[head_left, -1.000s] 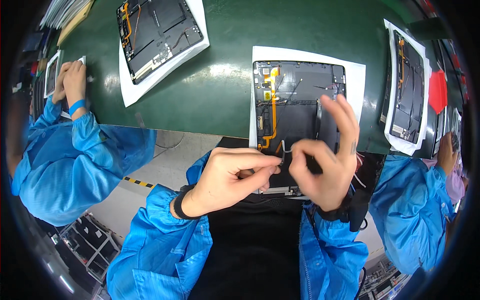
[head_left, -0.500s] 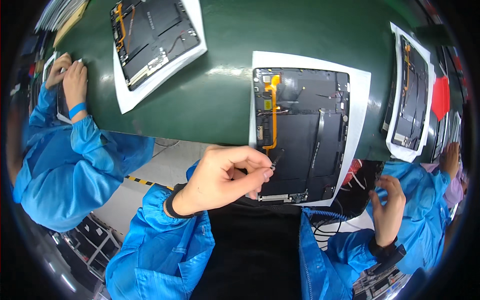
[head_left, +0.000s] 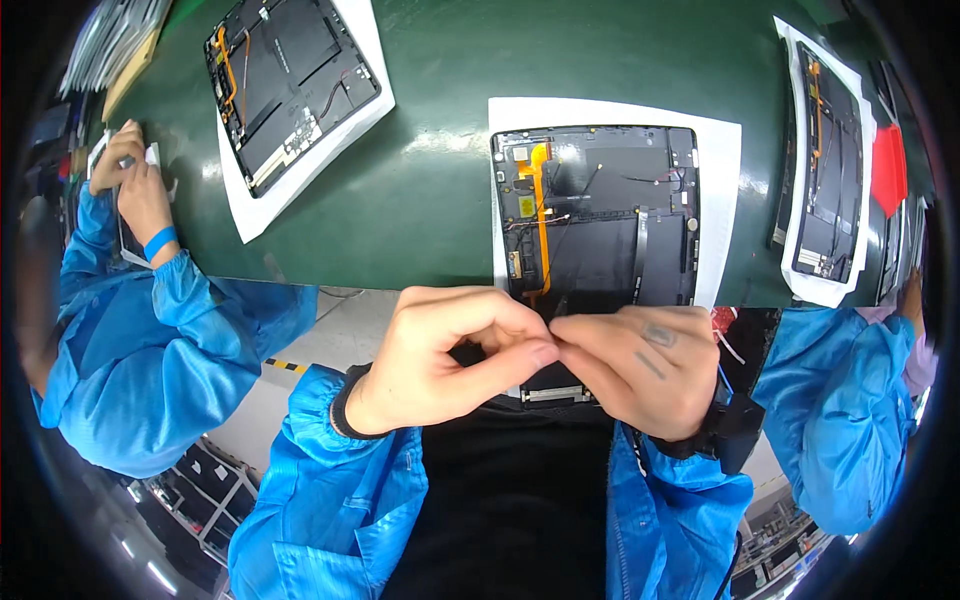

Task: Manually assembling internal components and cables inside tablet casings on an industrial assembly line.

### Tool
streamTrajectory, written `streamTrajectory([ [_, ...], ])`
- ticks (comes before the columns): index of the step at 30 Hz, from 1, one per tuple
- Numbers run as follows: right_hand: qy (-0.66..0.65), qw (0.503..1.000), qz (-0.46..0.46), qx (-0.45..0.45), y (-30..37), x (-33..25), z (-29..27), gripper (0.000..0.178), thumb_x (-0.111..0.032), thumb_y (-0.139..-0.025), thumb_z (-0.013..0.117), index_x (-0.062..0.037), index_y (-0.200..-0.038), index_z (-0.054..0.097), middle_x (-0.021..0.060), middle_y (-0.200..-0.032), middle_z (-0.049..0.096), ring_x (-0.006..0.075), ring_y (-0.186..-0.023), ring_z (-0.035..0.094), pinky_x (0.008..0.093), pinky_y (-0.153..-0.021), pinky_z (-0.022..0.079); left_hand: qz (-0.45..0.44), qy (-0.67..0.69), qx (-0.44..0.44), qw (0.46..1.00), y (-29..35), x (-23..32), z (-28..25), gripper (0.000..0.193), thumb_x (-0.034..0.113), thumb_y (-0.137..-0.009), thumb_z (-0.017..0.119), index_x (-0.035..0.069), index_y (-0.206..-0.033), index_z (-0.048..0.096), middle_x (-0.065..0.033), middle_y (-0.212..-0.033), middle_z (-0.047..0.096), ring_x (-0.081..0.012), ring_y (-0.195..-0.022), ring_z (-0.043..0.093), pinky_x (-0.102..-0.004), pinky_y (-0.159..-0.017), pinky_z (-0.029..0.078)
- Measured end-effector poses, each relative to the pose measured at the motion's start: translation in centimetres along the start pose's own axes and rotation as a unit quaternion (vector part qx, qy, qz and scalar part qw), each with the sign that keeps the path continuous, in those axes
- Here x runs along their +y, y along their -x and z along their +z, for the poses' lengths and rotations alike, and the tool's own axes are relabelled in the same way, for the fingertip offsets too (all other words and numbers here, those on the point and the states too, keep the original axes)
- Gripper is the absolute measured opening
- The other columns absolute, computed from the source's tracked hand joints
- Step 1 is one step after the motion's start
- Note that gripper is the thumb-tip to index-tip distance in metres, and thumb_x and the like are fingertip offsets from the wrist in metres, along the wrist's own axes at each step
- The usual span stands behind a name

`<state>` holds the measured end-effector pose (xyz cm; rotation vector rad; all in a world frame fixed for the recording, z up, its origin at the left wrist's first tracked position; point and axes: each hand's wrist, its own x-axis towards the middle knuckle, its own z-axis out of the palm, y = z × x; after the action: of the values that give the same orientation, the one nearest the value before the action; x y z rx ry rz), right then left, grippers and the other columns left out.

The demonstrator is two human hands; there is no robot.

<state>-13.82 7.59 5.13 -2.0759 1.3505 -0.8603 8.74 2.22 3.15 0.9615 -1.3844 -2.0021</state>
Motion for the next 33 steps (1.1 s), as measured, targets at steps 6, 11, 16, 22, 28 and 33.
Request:
streamTrajectory([
  [6,-0.006,0.999,0.017,0.040,-0.8,0.4,-0.6,0.023,-0.001,-0.080,0.084,-0.0037,-0.101,0.077,0.0095,-0.098,0.080,0.0212,-0.080,0.079,0.0295,-0.062,0.061,0.324,-0.600,-0.033,0.730,-1.7,-1.2,-1.7,0.034,0.024,-0.077,0.087,0.012,-0.108,0.079,-0.0041,-0.135,0.071,-0.0350,-0.133,0.063,-0.0525,-0.112,0.047],
  [11,-0.002,0.992,0.120,0.047,-1.6,1.4,-1.1,0.015,0.001,-0.082,0.083,-0.0035,-0.094,0.075,0.0113,-0.103,0.081,0.0221,-0.076,0.078,0.0286,-0.062,0.059,0.316,-0.610,-0.065,0.723,-2.0,-1.2,-2.4,0.038,0.036,-0.084,0.080,0.012,-0.114,0.077,-0.0056,-0.137,0.070,-0.0350,-0.136,0.061,-0.0515,-0.113,0.047],
  [16,-0.076,0.982,0.173,0.022,-2.5,2.0,-2.0,0.013,0.006,-0.082,0.083,0.0022,-0.092,0.074,0.0133,-0.110,0.076,0.0097,-0.058,0.059,0.0259,-0.054,0.048,0.316,-0.602,-0.061,0.731,-2.4,-1.3,-2.6,0.039,0.039,-0.085,0.081,0.011,-0.112,0.078,-0.0073,-0.134,0.071,-0.0357,-0.134,0.062,-0.0522,-0.112,0.047],
  [22,-0.136,0.969,0.202,0.042,-2.7,3.2,-1.8,0.012,0.007,-0.083,0.082,0.0033,-0.090,0.074,0.0107,-0.106,0.075,0.0026,-0.057,0.044,0.0221,-0.052,0.038,0.338,-0.573,-0.065,0.744,-3.0,-1.8,-2.3,0.035,0.033,-0.083,0.084,0.011,-0.109,0.078,-0.0073,-0.129,0.073,-0.0323,-0.130,0.065,-0.0499,-0.111,0.049],
  [28,-0.055,0.987,0.142,0.048,-3.3,4.8,-1.7,0.016,0.000,-0.077,0.084,-0.0003,-0.089,0.074,0.0109,-0.106,0.074,0.0309,-0.100,0.068,0.0384,-0.085,0.053,0.330,-0.562,-0.067,0.755,-3.0,-1.9,-2.4,0.035,0.034,-0.082,0.085,0.012,-0.109,0.078,-0.0081,-0.127,0.072,-0.0314,-0.128,0.066,-0.0493,-0.110,0.050],
  [33,0.050,0.995,0.076,0.041,-4.2,5.7,-1.1,0.016,-0.004,-0.076,0.084,-0.0029,-0.087,0.072,0.0080,-0.109,0.072,0.0329,-0.110,0.065,0.0429,-0.094,0.051,0.326,-0.560,-0.074,0.758,-3.1,-1.9,-2.7,0.035,0.034,-0.082,0.085,0.013,-0.109,0.078,-0.0090,-0.127,0.072,-0.0319,-0.128,0.066,-0.0493,-0.109,0.050],
])
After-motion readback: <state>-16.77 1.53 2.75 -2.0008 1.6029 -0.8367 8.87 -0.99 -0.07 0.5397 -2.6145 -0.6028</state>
